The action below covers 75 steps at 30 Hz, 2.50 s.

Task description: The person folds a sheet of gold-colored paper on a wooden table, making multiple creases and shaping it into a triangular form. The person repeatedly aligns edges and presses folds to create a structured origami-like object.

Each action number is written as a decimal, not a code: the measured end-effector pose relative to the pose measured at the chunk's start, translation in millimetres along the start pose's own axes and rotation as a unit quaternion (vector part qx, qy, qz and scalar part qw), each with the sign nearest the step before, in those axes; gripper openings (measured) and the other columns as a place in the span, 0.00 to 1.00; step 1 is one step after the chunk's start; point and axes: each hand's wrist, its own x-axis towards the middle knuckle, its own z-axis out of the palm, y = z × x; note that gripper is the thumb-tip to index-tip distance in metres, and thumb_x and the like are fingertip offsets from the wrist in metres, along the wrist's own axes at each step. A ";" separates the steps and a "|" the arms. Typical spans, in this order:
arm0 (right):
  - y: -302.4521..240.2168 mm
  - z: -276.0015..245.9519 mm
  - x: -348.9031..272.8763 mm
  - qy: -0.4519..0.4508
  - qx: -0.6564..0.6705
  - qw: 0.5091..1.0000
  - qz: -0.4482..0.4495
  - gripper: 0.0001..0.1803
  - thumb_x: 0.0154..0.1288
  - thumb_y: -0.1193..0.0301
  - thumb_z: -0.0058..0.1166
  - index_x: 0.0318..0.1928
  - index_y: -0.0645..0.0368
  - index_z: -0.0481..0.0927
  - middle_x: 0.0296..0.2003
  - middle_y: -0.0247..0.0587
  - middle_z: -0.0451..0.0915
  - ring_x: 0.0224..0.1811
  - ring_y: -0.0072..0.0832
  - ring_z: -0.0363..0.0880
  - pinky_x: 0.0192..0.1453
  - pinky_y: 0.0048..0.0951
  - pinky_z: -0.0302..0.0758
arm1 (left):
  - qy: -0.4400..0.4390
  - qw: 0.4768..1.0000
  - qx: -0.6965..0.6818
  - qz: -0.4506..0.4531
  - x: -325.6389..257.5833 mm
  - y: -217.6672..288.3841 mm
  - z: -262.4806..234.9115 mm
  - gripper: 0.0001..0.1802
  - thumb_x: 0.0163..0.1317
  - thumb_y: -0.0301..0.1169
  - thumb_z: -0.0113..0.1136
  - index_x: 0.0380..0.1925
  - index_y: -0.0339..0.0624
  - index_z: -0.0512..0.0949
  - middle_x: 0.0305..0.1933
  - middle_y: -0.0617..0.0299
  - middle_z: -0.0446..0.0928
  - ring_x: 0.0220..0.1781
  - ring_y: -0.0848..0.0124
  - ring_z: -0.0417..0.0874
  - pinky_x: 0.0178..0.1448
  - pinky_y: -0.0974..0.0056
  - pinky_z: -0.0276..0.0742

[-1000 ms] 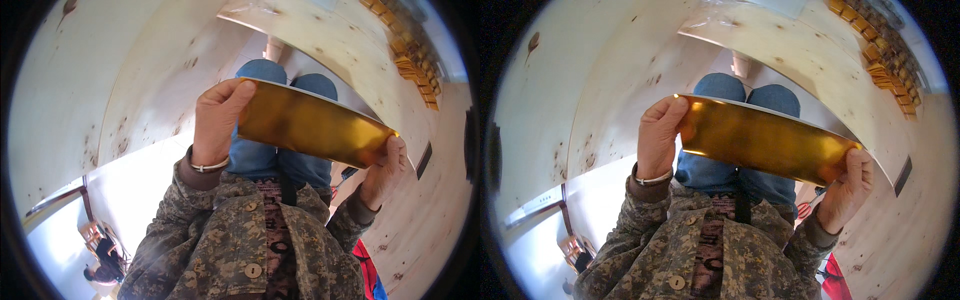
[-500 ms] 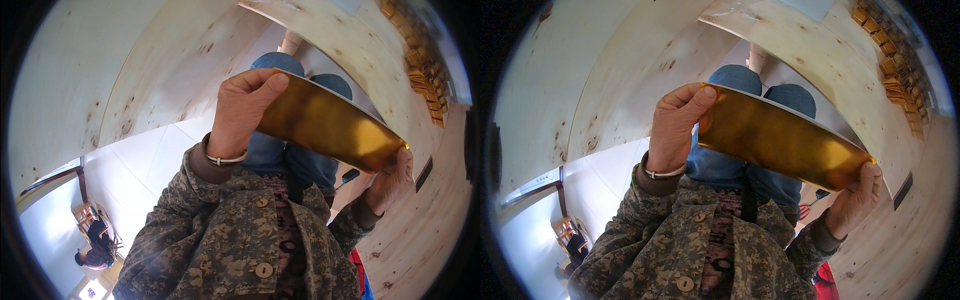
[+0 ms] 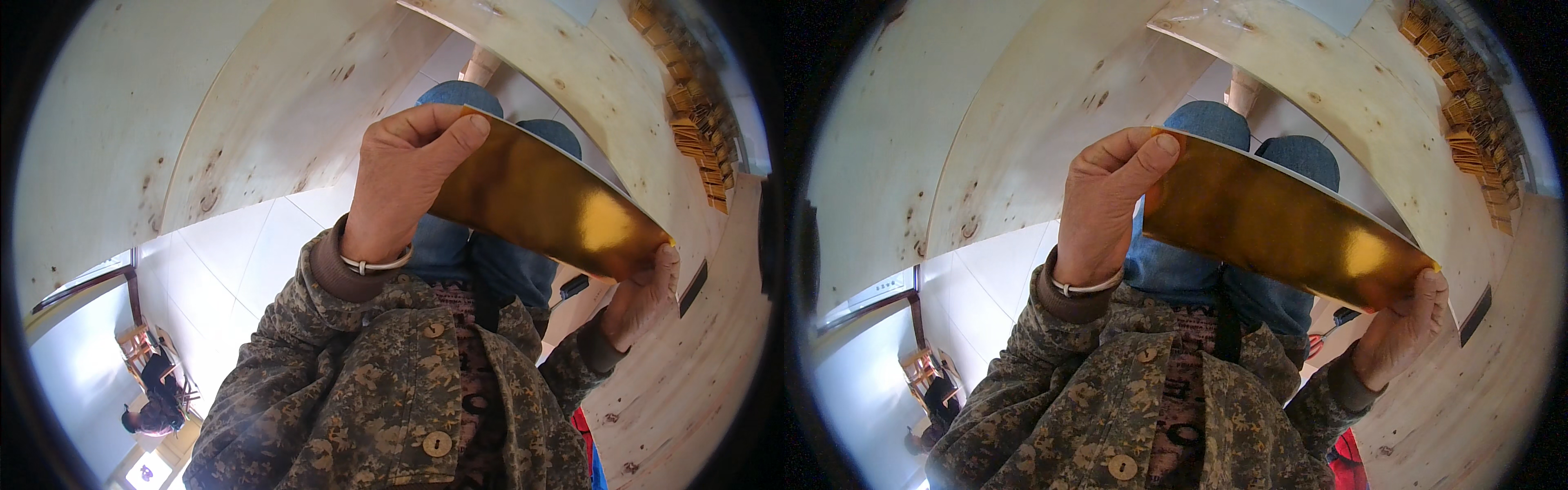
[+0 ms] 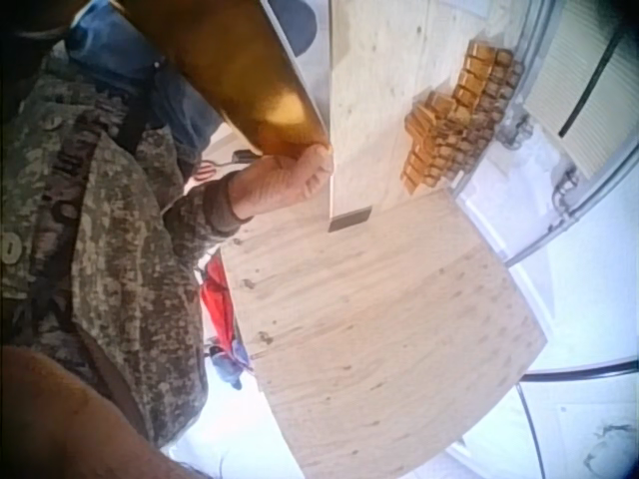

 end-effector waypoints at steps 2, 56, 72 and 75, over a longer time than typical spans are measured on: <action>-0.7 0.3 -0.7 -0.001 0.005 1.000 -0.001 0.10 0.74 0.65 0.56 0.46 0.59 0.81 0.46 0.41 0.84 0.51 0.28 0.82 0.62 0.32 0.76 | -0.001 1.000 0.010 0.001 -0.1 0.4 -0.4 0.11 0.67 0.32 0.68 0.42 0.35 0.86 0.35 0.64 0.85 0.29 0.81 0.76 0.36 0.75 0.72; -14.7 25.6 -18.3 0.018 0.117 0.993 0.002 0.05 0.67 0.74 0.65 0.40 0.61 0.83 0.29 0.25 0.80 0.23 0.08 0.65 0.22 0.13 0.57 | -0.007 0.999 0.043 -0.017 12.2 -15.5 -41.6 0.13 0.72 0.36 0.61 0.46 0.38 0.84 0.46 0.61 0.85 0.49 0.71 0.83 0.59 0.65 0.76; -12.4 20.0 -16.1 0.014 0.094 0.995 -0.011 0.03 0.68 0.74 0.64 0.38 0.60 0.84 0.28 0.24 0.80 0.24 0.08 0.66 0.24 0.13 0.57 | 0.001 0.999 0.033 -0.039 14.4 -16.2 -37.5 0.12 0.72 0.34 0.61 0.46 0.37 0.83 0.46 0.60 0.84 0.50 0.70 0.83 0.59 0.64 0.78; -9.6 15.3 -16.4 0.027 0.082 0.996 -0.008 0.02 0.67 0.75 0.63 0.38 0.61 0.84 0.28 0.25 0.80 0.24 0.09 0.68 0.25 0.14 0.60 | -0.006 0.997 0.065 -0.039 14.2 -16.2 -33.7 0.15 0.74 0.38 0.58 0.49 0.37 0.81 0.46 0.58 0.83 0.49 0.67 0.83 0.57 0.61 0.79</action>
